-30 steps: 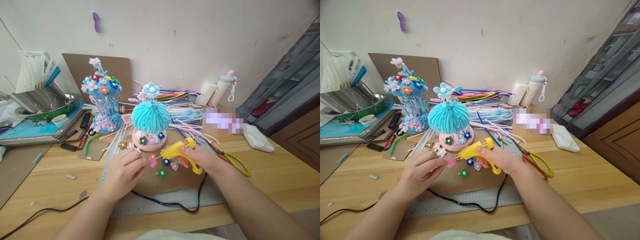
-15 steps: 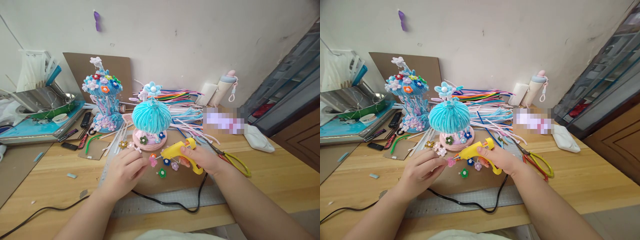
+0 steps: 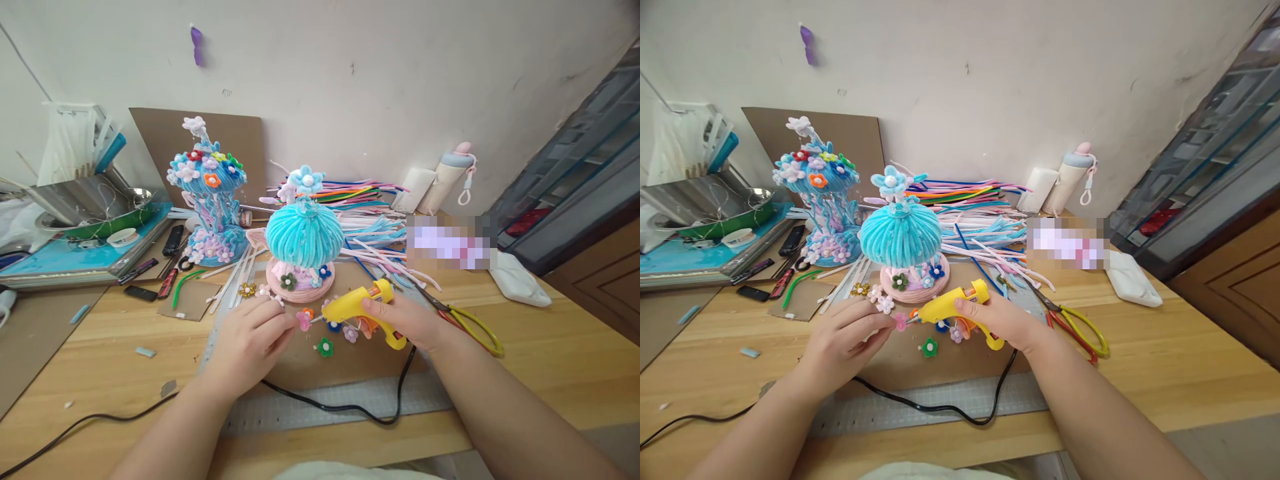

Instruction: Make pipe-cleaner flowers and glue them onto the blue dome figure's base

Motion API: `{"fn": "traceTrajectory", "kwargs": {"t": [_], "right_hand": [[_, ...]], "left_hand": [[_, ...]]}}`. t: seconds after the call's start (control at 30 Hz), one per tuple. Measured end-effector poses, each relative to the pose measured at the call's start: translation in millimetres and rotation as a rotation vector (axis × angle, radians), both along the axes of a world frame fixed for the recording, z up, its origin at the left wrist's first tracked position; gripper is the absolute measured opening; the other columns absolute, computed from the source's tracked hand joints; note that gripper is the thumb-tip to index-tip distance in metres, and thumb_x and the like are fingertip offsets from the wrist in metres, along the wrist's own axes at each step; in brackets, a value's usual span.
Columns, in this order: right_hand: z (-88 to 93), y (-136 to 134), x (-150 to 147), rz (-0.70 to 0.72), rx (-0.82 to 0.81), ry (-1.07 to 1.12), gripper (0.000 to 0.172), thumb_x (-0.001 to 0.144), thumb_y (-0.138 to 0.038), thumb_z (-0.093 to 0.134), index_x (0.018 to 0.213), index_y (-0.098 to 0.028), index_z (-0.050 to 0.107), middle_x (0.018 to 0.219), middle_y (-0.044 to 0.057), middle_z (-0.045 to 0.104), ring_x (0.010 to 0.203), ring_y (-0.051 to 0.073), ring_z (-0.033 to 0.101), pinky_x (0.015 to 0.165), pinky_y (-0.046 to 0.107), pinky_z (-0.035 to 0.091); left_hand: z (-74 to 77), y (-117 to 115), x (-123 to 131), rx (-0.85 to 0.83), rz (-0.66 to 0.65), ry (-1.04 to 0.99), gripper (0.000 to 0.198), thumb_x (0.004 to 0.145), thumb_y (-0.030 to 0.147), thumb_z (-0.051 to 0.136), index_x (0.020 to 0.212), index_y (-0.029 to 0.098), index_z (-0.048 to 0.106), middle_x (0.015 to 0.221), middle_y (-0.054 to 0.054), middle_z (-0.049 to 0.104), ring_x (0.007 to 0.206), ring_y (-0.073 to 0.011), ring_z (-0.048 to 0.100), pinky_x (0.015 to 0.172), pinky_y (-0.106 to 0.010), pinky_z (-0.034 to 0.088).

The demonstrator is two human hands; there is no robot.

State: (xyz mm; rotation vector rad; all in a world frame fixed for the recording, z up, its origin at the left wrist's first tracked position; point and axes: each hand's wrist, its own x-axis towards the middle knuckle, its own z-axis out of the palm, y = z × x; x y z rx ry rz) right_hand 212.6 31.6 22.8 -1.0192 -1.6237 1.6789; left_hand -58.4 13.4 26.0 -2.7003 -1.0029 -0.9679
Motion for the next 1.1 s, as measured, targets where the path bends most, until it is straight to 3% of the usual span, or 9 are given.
{"fn": "traceTrajectory", "kwargs": {"t": [0.13, 0.23, 0.33, 0.43, 0.53, 0.63, 0.77, 0.9, 1.1], "right_hand": [[0.8, -1, 1, 0.008, -0.04, 0.078, 0.038, 0.082, -0.053, 0.054, 0.083, -0.017, 0.066, 0.069, 0.003, 0.062, 0.059, 0.013, 0.056, 0.06, 0.026, 0.045], [3.3, 0, 4, -0.048, -0.094, 0.11, 0.039, 0.081, -0.054, 0.055, 0.08, -0.017, 0.066, 0.069, 0.003, 0.063, 0.06, 0.013, 0.057, 0.058, 0.026, 0.044], [5.7, 4, 11, -0.156, -0.126, 0.106, 0.039, 0.079, -0.053, 0.058, 0.078, -0.015, 0.065, 0.068, 0.004, 0.063, 0.061, 0.014, 0.058, 0.052, 0.023, 0.041], [6.6, 11, 17, -0.235, -0.136, 0.119, 0.039, 0.079, -0.053, 0.058, 0.075, -0.014, 0.063, 0.066, 0.004, 0.063, 0.056, 0.012, 0.055, 0.048, 0.022, 0.039], [6.1, 16, 21, -0.349, -0.111, 0.123, 0.036, 0.078, -0.051, 0.061, 0.08, -0.015, 0.063, 0.065, 0.004, 0.064, 0.051, 0.01, 0.051, 0.045, 0.021, 0.037], [4.7, 20, 18, -0.51, -0.062, 0.198, 0.034, 0.076, -0.05, 0.062, 0.087, -0.018, 0.062, 0.065, 0.001, 0.063, 0.052, 0.01, 0.051, 0.044, 0.02, 0.034], [2.7, 22, 12, -0.589, -0.057, 0.28, 0.035, 0.076, -0.053, 0.061, 0.078, -0.018, 0.061, 0.063, 0.0, 0.062, 0.045, 0.009, 0.044, 0.043, 0.022, 0.033], [2.9, 22, 10, -0.708, -0.042, 0.329, 0.038, 0.073, -0.058, 0.061, 0.08, -0.021, 0.06, 0.064, 0.0, 0.062, 0.046, 0.01, 0.046, 0.043, 0.024, 0.035], [4.9, 25, 16, -0.77, -0.004, 0.444, 0.037, 0.073, -0.06, 0.059, 0.083, -0.024, 0.058, 0.066, -0.002, 0.059, 0.042, 0.009, 0.04, 0.042, 0.025, 0.034]], "left_hand": [[2.2, 0, 3, -0.03, 0.01, 0.009, 0.012, 0.083, 0.015, 0.055, 0.081, 0.021, 0.066, 0.064, -0.001, 0.056, 0.063, -0.0136, 0.047, 0.059, -0.027, 0.034], [-0.8, 2, 7, -0.131, 0.047, -0.102, 0.015, 0.084, 0.017, 0.055, 0.082, 0.022, 0.068, 0.067, -0.002, 0.058, 0.065, -0.0135, 0.05, 0.06, -0.026, 0.037], [-10.6, 7, 13, -0.349, 0.194, -0.281, 0.014, 0.082, 0.025, 0.057, 0.079, 0.022, 0.07, 0.066, -0.001, 0.057, 0.062, -0.0124, 0.05, 0.056, -0.024, 0.036], [-21.3, 16, 19, -0.615, 0.392, -0.403, 0.022, 0.076, 0.04, 0.062, 0.074, 0.02, 0.071, 0.056, 0.003, 0.047, 0.053, -0.0109, 0.041, 0.049, -0.023, 0.029], [-24.8, 25, 23, -0.833, 0.451, -0.499, 0.036, 0.068, 0.052, 0.064, 0.075, 0.018, 0.072, 0.052, 0.005, 0.04, 0.051, -0.0099, 0.035, 0.049, -0.022, 0.026], [-21.4, 34, 26, -0.978, 0.501, -0.568, 0.04, 0.063, 0.055, 0.065, 0.075, 0.017, 0.07, 0.051, 0.005, 0.044, 0.048, -0.0088, 0.034, 0.048, -0.022, 0.024], [-17.8, 47, 30, -1.031, 0.584, -0.566, 0.039, 0.058, 0.053, 0.067, 0.071, 0.017, 0.069, 0.05, 0.004, 0.049, 0.046, -0.009, 0.037, 0.047, -0.022, 0.025], [-22.0, 58, 33, -1.049, 0.604, -0.55, 0.035, 0.054, 0.05, 0.07, 0.064, 0.017, 0.067, 0.049, 0.003, 0.052, 0.047, -0.0101, 0.041, 0.048, -0.023, 0.027], [-29.9, 68, 35, -1.065, 0.654, -0.528, 0.036, 0.054, 0.052, 0.07, 0.054, 0.018, 0.06, 0.039, 0.004, 0.044, 0.04, -0.0101, 0.039, 0.043, -0.023, 0.025]]}}
